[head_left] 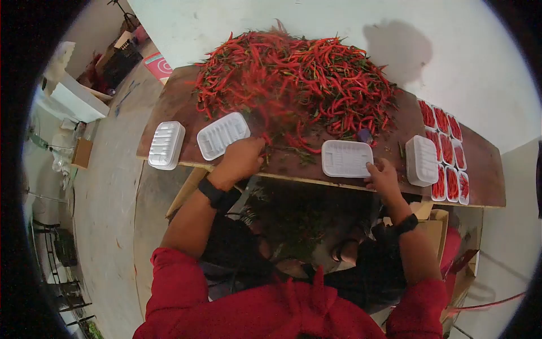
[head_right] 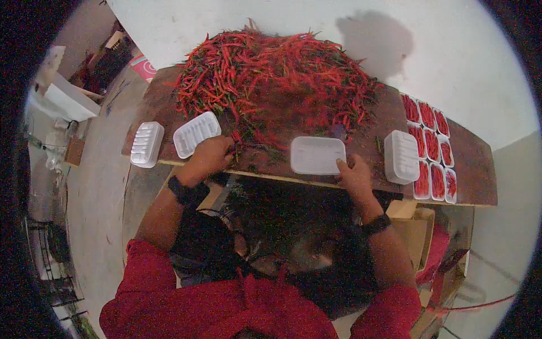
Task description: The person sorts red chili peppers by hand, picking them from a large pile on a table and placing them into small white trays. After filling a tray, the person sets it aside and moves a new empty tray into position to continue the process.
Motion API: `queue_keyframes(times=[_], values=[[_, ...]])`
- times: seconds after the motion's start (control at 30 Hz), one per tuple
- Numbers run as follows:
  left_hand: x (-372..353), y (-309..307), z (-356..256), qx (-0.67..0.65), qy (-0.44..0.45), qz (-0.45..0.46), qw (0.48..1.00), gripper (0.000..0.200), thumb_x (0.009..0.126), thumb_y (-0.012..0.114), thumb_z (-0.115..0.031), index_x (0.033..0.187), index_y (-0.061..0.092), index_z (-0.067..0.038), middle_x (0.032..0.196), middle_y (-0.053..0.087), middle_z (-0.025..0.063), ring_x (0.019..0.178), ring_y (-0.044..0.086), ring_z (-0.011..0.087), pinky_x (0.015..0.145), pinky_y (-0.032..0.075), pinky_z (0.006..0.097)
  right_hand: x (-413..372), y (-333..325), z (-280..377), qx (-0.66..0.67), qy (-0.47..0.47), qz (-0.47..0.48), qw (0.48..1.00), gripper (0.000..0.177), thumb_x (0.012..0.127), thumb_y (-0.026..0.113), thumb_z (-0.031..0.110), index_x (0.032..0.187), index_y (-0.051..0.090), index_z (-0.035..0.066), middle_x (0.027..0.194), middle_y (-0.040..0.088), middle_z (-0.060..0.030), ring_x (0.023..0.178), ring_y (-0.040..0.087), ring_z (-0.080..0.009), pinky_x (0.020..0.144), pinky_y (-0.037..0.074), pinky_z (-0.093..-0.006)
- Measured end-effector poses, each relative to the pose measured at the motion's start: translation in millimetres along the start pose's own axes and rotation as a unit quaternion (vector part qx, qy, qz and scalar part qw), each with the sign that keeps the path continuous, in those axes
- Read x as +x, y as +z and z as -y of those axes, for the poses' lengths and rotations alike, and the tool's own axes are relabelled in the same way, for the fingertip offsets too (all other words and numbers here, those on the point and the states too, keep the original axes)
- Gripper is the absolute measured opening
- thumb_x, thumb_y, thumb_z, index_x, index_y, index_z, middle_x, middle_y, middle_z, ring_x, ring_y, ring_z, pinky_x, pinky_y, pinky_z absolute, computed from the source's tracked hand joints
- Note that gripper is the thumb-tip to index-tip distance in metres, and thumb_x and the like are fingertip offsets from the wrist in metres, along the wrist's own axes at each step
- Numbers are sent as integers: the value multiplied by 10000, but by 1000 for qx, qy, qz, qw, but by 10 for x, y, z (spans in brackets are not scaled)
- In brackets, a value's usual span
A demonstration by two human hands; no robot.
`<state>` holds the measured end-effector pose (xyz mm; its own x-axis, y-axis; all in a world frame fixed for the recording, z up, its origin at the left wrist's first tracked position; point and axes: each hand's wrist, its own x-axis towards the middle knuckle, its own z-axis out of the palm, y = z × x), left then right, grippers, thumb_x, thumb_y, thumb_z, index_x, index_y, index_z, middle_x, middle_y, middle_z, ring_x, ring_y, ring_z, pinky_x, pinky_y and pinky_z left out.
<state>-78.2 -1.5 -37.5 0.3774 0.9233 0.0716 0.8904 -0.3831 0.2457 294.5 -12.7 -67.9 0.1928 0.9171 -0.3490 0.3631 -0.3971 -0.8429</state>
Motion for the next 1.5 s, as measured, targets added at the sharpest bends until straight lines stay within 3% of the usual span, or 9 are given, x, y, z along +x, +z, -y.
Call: queue_keyframes(times=[0.2, 0.3, 0.37, 0.5, 0.57, 0.87, 1.0, 1.27, 1.5], values=[[33, 45, -16, -6, -16, 44, 999, 223, 697, 570, -108, 896, 533, -13, 825, 571, 198, 803, 572, 398, 674, 458, 497, 42, 56, -47, -75, -41, -20, 996, 470, 822, 613, 205, 1182, 443, -44, 964, 576, -167, 650, 612, -186, 510, 495, -290], [29, 62, -12, 22, -7, -14, 1000, 159, 665, 587, -82, 808, 554, -21, 764, 588, 169, 749, 587, 369, 648, 464, 476, -16, 2, 9, -265, -97, -39, 958, 465, 802, 621, 195, 1174, 454, -28, 977, 575, -179, 670, 616, -196, 569, 500, -323], [28, -59, -62, 28, -27, -18, 999, 145, 663, 580, -83, 793, 556, -24, 760, 589, 168, 741, 586, 369, 650, 464, 471, -117, -31, 54, -453, -261, -161, 837, 451, 781, 625, 179, 1167, 476, -3, 972, 596, -160, 706, 621, -213, 635, 492, -353], [19, -201, -178, 6, -35, -18, 999, 134, 674, 580, -99, 785, 552, -30, 754, 587, 165, 752, 582, 368, 646, 458, 465, -335, -32, 405, -382, -263, -144, 874, 415, 769, 617, 273, 1099, 552, 31, 983, 603, -219, 896, 591, -361, 796, 466, -422], [10, -252, -335, -94, 16, -34, 995, 144, 687, 590, -126, 793, 551, -36, 739, 583, 159, 749, 576, 369, 640, 453, 461, -482, 61, 560, -192, -224, -14, 956, 269, 772, 632, 166, 975, 612, -11, 811, 647, -103, 751, 613, -183, 682, 474, -319], [-56, -85, -897, -206, 129, -71, 967, 234, 706, 633, -86, 913, 544, -26, 791, 563, 139, 754, 584, 317, 648, 461, 400, -795, 594, 551, -72, -192, 197, 959, 218, 801, 625, 157, 912, 621, -30, 753, 616, -47, 673, 560, -95, 631, 455, -253], [-121, -120, -1027, -213, 141, -74, 964, 225, 712, 640, -77, 910, 546, -29, 811, 561, 135, 755, 585, 318, 652, 462, 398, -877, 592, 625, -56, -183, 206, 960, 207, 803, 618, 149, 898, 616, -34, 758, 615, -37, 670, 560, -95, 620, 452, -251], [-258, -149, -1207, -259, 143, -63, 953, 246, 753, 625, -85, 982, 560, -19, 888, 591, 157, 813, 597, 321, 697, 472, 380, -932, 576, 501, -103, -228, 139, 958, 238, 751, 628, 196, 889, 647, 2, 854, 654, -180, 811, 639, -292, 726, 485, -375], [-367, -205, -1311, -272, 134, -89, 949, 176, 754, 595, -112, 907, 563, -30, 873, 586, 168, 817, 569, 362, 685, 454, 423, -1246, 489, 670, -152, -308, 77, 936, 210, 755, 602, 124, 896, 616, -31, 830, 645, -183, 784, 641, -290, 691, 484, -339]])
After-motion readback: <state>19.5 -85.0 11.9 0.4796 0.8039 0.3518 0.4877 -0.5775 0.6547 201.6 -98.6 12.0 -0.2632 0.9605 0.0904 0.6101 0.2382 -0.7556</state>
